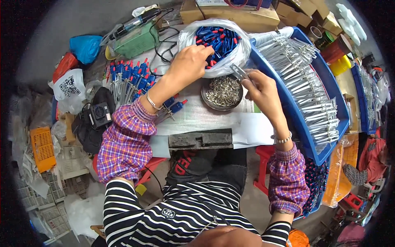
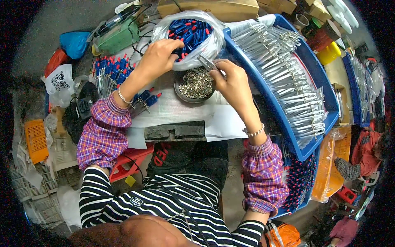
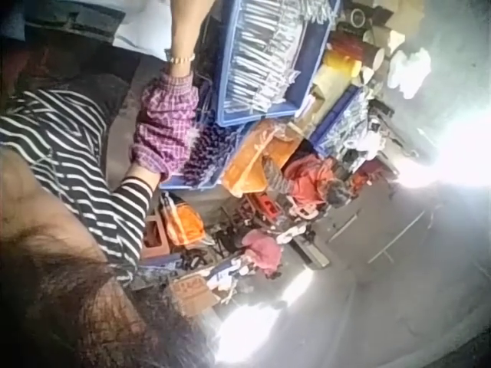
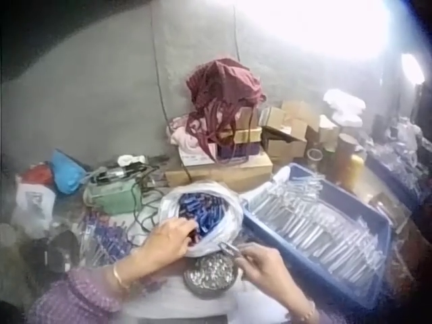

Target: The recorder is manually assembling hardware components by attaching blue plastic sleeves to metal rods and then trimming them with scissors.

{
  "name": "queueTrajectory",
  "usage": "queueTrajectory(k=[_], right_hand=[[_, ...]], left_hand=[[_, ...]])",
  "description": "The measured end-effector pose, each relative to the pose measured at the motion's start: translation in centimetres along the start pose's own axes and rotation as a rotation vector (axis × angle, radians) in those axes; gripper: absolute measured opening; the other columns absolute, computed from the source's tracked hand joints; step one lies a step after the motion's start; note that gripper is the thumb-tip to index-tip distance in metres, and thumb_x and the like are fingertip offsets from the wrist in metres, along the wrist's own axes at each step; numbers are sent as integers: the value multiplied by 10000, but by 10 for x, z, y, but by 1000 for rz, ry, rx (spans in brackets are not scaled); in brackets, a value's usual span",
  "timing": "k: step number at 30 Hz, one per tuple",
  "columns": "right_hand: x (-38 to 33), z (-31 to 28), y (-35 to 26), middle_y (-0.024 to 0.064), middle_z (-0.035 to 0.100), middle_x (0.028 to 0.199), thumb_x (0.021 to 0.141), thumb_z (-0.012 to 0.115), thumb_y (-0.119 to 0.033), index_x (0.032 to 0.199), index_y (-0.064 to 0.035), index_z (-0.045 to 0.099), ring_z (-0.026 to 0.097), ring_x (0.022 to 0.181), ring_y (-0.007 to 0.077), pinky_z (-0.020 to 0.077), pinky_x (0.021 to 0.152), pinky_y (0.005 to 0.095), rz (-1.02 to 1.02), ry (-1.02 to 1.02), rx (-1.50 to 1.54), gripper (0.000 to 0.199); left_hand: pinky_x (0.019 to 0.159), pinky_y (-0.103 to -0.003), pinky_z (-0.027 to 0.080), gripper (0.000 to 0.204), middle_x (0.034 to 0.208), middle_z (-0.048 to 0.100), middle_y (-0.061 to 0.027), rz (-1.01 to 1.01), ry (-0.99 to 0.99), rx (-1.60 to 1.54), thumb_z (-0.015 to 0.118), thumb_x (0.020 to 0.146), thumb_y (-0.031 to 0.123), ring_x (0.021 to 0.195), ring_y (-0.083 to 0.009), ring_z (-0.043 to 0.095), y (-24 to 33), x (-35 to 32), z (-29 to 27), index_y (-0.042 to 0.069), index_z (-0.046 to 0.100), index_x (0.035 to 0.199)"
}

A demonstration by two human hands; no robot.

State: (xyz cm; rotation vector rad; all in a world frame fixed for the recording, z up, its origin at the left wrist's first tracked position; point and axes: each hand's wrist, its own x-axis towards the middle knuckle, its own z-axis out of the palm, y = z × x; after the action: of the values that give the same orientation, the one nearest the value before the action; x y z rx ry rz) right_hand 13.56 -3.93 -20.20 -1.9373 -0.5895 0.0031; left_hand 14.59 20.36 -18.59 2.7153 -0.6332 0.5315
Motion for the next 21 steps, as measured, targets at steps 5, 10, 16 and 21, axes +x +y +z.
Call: queueTrajectory(k=[5,10,16,21], right_hand=[[-35,-14,-12,17,558,668,887,593,-82,874,45,602,579,544,80,446,477,211,180,-63,130,129],[-49,-11,7,28,569,650,880,605,-98,852,48,604,587,521,94,453,452,229,253,-43,90,149],[-49,1,12,58,600,686,866,616,-101,881,61,615,598,520,105,461,462,240,211,-58,101,163],[-54,5,15,124,663,997,857,608,-80,884,71,609,593,516,107,466,476,240,178,-91,98,153]], left_hand=[[796,-402,484,220,931,646,-143,30,92,16,620,732,29,876,-324,613,5,-2,-6,20,626,952],[662,-336,515,151,786,670,-145,-133,4,-195,639,795,112,683,-278,647,33,-42,-23,5,665,898],[571,-310,519,282,728,670,-172,-344,-140,-280,678,783,157,575,-207,657,20,-65,24,-36,653,988],[438,-264,484,356,647,636,-115,-678,-114,-823,709,759,102,501,-137,623,28,-72,36,-85,564,1024]])
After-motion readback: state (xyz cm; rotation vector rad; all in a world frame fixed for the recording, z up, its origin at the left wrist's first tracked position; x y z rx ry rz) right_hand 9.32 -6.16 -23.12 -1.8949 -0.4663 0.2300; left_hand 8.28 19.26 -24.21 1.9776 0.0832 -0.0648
